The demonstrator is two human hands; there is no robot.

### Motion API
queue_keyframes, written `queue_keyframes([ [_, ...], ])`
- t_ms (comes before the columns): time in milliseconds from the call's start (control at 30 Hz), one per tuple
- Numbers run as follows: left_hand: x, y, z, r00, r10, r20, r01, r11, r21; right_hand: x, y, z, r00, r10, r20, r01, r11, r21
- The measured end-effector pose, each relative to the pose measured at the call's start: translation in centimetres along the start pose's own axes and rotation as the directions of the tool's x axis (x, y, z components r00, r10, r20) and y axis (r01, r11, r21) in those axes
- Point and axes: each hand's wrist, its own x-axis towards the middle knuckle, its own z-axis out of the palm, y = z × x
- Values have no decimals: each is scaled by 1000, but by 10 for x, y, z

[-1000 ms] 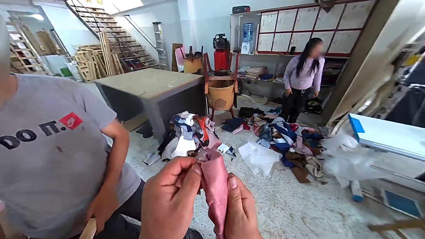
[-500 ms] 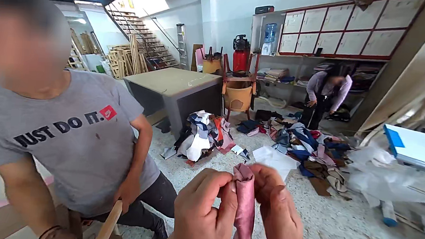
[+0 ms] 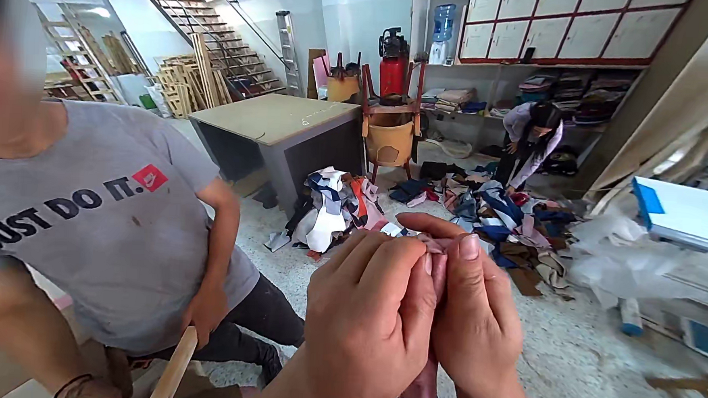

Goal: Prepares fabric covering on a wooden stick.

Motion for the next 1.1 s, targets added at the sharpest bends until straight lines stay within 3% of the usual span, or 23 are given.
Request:
queue_keyframes([
  [133,-18,-2,14,1000,-15,-15,17,997,76,-7,14,2,993,16,-114,-16,1000,8],
  [267,-30,-3,16,1000,-12,25,7,986,168,-20,32,4,992,37,-123,-32,999,44],
  [800,-60,-26,-9,979,-60,196,27,985,168,-46,69,15,997,-31,70,26,997,76],
  [900,-37,-34,-18,991,-44,128,23,986,166,-28,58,19,993,44,109,-55,993,101],
  [1033,-8,-31,-10,997,-63,48,54,982,179,2,38,21,971,235,36,-237,969,75],
  [1100,-6,-31,1,993,-107,42,98,980,175,7,44,18,943,333,16,-332,933,143],
])
